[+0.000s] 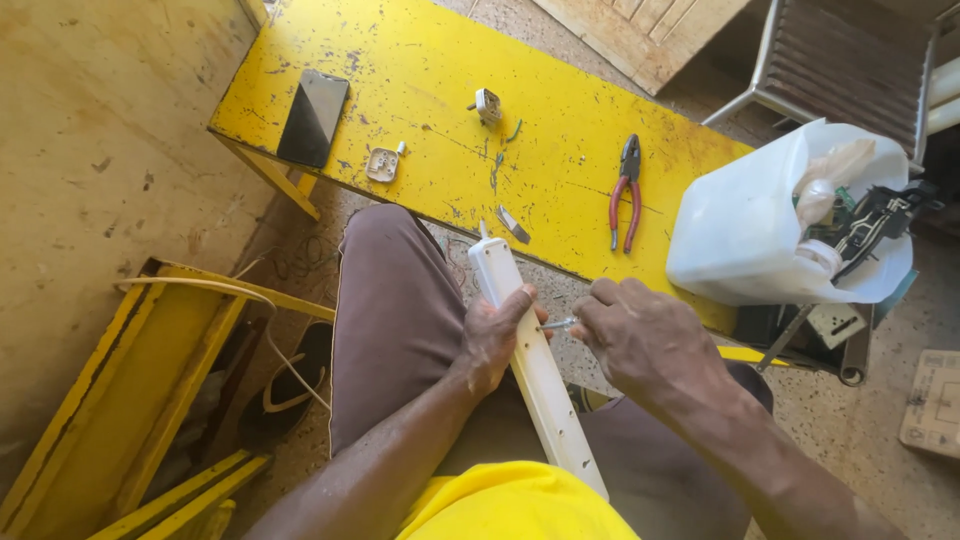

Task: Disassembling a power strip using a screwdriver and pliers to inspect internal components

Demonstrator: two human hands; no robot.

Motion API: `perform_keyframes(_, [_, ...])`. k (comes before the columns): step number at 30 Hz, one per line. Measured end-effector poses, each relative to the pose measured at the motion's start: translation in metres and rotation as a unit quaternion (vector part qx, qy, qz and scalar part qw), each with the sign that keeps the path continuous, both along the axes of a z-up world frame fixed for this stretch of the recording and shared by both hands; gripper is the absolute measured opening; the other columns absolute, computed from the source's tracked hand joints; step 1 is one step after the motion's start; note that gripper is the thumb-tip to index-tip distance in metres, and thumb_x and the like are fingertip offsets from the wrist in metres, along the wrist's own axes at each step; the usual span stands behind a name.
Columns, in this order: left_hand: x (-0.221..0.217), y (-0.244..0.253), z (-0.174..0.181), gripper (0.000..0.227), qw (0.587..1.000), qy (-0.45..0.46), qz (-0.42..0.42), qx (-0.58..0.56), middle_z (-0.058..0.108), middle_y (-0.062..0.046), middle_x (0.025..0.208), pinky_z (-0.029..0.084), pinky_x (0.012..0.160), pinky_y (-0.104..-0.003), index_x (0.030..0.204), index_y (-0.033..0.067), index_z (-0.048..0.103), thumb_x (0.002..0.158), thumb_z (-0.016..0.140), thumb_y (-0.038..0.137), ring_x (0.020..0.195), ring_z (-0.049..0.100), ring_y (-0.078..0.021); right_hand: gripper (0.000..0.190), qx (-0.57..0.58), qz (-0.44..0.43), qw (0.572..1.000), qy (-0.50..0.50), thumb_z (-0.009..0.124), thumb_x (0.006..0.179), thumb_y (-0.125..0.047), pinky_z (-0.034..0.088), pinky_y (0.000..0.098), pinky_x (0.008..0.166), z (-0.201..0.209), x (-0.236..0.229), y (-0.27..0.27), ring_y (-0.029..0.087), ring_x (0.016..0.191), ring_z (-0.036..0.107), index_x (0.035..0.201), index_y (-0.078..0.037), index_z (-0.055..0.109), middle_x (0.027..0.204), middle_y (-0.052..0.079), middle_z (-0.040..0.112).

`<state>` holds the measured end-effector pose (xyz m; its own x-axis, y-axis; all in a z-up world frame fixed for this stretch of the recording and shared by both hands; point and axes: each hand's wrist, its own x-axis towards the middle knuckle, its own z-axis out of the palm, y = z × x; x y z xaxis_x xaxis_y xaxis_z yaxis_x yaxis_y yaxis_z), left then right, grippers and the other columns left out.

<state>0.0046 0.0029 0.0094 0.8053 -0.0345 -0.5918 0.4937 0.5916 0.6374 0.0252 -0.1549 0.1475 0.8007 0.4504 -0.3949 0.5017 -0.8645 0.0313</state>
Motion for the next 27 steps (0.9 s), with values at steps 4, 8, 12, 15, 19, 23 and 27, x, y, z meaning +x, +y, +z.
perform_keyframes(4, [-0.005,0.003,0.001,0.037,1.0,0.013,0.003,-0.009,0.075,-0.024,0.069,0.068,0.057,-0.04,0.077,-0.0066,0.072,0.095,0.078,0.026,0.067,0.08,-0.0349,0.048,0.029,-0.034,0.999,0.026,0.043,0.111,-0.053,0.059,0.0319,0.063,0.001,0.0,0.0,0.017,0.071,0.068,0.092,-0.02,0.072,0.076,-0.001,0.061])
perform_keyframes(8, [-0.002,0.003,0.008,0.037,1.0,0.015,-0.005,0.007,0.075,-0.023,0.068,0.068,0.057,-0.04,0.077,-0.0059,0.073,0.094,0.078,0.027,0.067,0.08,-0.0347,0.047,-0.003,-0.1,0.993,0.064,0.044,0.111,-0.048,0.055,0.0317,0.06,0.012,0.004,0.013,0.015,0.062,0.062,0.083,-0.021,0.07,0.066,-0.004,0.056])
perform_keyframes(12, [-0.006,0.002,0.005,0.038,1.0,0.018,-0.003,0.021,0.073,-0.025,0.067,0.068,0.058,-0.041,0.077,-0.0079,0.074,0.092,0.079,0.026,0.067,0.08,-0.0359,0.059,-0.025,-0.218,0.968,0.126,0.04,0.114,-0.054,0.051,0.0276,0.059,0.019,0.019,0.025,0.012,0.05,0.053,0.075,-0.021,0.07,0.055,-0.004,0.058])
perform_keyframes(15, [-0.003,0.001,0.001,0.037,0.999,0.011,-0.022,0.047,0.074,-0.025,0.067,0.067,0.058,-0.041,0.078,-0.0068,0.075,0.093,0.079,0.027,0.065,0.079,-0.0359,0.055,-0.032,-0.219,0.964,0.146,0.042,0.114,-0.054,0.051,0.0285,0.062,0.023,0.022,0.027,0.012,0.055,0.056,0.085,-0.02,0.075,0.06,-0.002,0.061])
perform_keyframes(19, [0.002,-0.002,0.002,0.036,0.999,0.013,-0.016,0.043,0.074,-0.025,0.067,0.068,0.058,-0.041,0.078,-0.007,0.074,0.093,0.078,0.026,0.066,0.08,-0.0353,0.03,-0.032,-0.217,0.96,0.175,0.065,0.105,-0.04,0.054,0.0347,0.068,0.045,0.02,0.033,0.018,0.067,0.065,0.118,-0.015,0.074,0.076,0.003,0.068])
perform_keyframes(23, [-0.003,0.0,0.002,0.035,0.999,-0.005,-0.016,0.046,0.074,-0.025,0.068,0.067,0.059,-0.042,0.077,-0.0054,0.073,0.092,0.079,0.026,0.067,0.08,-0.0357,0.028,-0.07,-0.038,0.991,0.112,0.048,0.11,-0.043,0.054,0.0309,0.078,0.016,0.015,0.018,0.013,0.081,0.064,0.115,-0.023,0.068,0.086,-0.003,0.061])
perform_keyframes(27, [-0.003,0.004,0.014,0.033,0.999,-0.01,-0.005,0.035,0.075,-0.025,0.069,0.067,0.059,-0.04,0.077,-0.0078,0.076,0.092,0.077,0.022,0.066,0.08,-0.0341,0.036,-0.069,0.04,0.996,0.05,0.041,0.112,-0.045,0.048,0.0319,0.083,0.005,0.013,0.016,0.012,0.074,0.057,0.097,-0.025,0.067,0.072,-0.007,0.053])
